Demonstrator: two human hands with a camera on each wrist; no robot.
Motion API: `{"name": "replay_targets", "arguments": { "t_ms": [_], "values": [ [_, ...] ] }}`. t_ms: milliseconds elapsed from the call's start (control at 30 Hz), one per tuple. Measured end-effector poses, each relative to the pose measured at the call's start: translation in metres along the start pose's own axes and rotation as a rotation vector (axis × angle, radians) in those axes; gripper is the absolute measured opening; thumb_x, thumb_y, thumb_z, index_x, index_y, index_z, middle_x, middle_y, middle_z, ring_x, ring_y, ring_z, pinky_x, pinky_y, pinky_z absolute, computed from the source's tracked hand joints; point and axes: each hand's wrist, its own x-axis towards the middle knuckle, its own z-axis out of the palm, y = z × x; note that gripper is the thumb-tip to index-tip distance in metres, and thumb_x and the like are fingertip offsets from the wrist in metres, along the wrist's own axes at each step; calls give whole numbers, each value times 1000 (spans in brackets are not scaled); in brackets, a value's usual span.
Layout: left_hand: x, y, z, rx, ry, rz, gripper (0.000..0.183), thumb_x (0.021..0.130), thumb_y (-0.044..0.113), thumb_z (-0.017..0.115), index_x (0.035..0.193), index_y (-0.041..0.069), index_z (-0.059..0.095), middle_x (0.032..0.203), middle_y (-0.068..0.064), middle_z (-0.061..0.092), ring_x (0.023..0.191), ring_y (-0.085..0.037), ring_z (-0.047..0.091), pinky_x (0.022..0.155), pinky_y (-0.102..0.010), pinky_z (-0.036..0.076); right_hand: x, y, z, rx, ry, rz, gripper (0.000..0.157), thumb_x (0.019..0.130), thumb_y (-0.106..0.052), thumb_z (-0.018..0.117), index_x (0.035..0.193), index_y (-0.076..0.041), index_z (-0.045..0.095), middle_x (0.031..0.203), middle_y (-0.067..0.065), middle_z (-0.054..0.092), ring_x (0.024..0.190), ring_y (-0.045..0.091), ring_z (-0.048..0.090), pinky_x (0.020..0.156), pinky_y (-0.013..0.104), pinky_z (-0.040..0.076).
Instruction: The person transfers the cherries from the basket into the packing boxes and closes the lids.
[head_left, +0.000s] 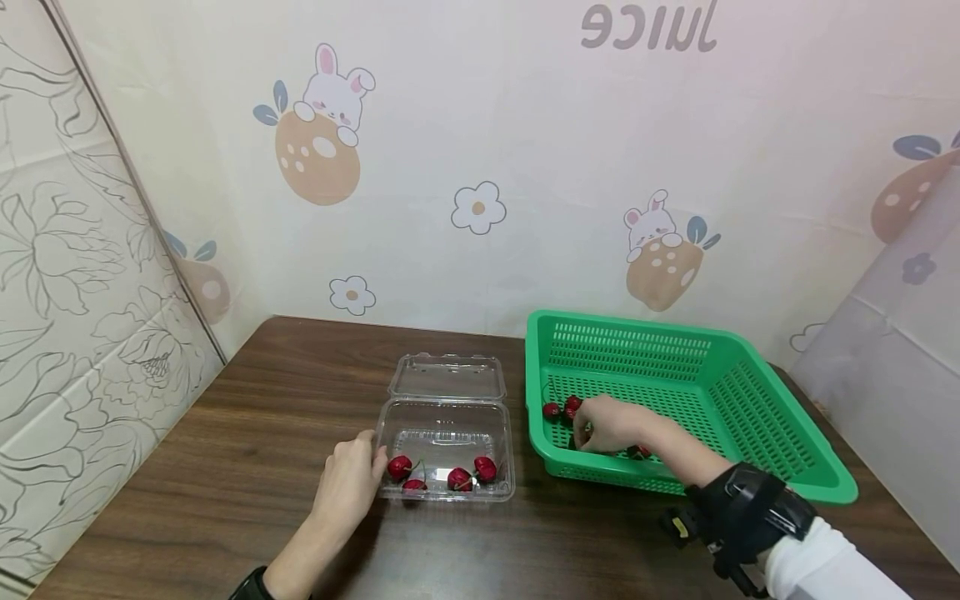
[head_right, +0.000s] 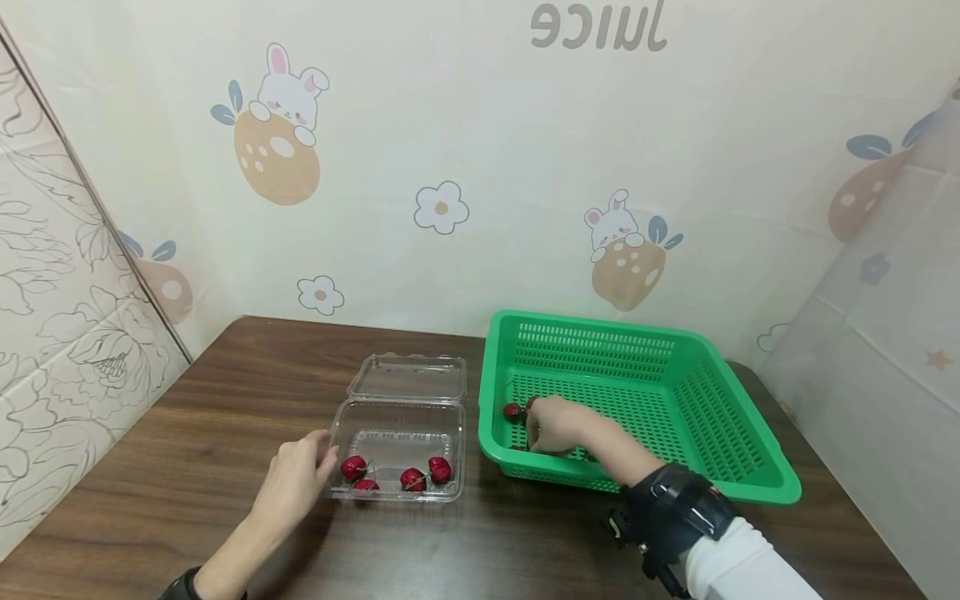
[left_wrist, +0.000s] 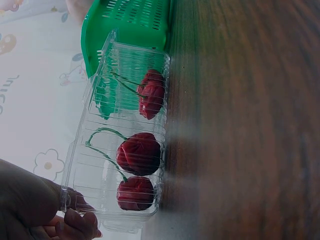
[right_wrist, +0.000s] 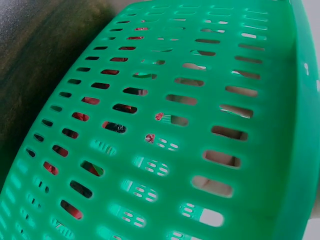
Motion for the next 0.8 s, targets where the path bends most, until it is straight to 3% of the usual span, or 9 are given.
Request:
{"name": "replay_targets", "arguments": {
  "t_ms": [200, 433, 800],
  "values": [
    [0, 0, 0, 6, 1, -1, 17, 80, 2, 58, 92, -11, 58, 59, -8, 55, 44, -13, 42, 35, -25, 33, 1, 1, 3, -23, 4, 44, 8, 79, -4, 63, 75, -10, 67, 75, -2, 59, 65, 11, 53, 58, 29, 44],
    [-1, 0, -1, 0, -4, 1, 19, 81, 1, 58, 94, -13, 57, 59, -8, 55, 43, -11, 41, 34, -23, 32, 1, 5, 4, -15, 97, -30, 12, 79, -3, 62, 70, -8, 68, 59, -4, 56, 45, 8, 46, 49, 24, 38],
    [0, 0, 0, 4, -9, -1, 18, 82, 2, 57, 94, -12, 57, 57, -5, 53, 43, -11, 40, 34, -23, 31, -1, 10, 7, -24, 226, -72, 18, 79, 1, 58, 65, -7, 65, 52, -1, 53, 43, 6, 38, 47, 23, 33]
  ]
}}
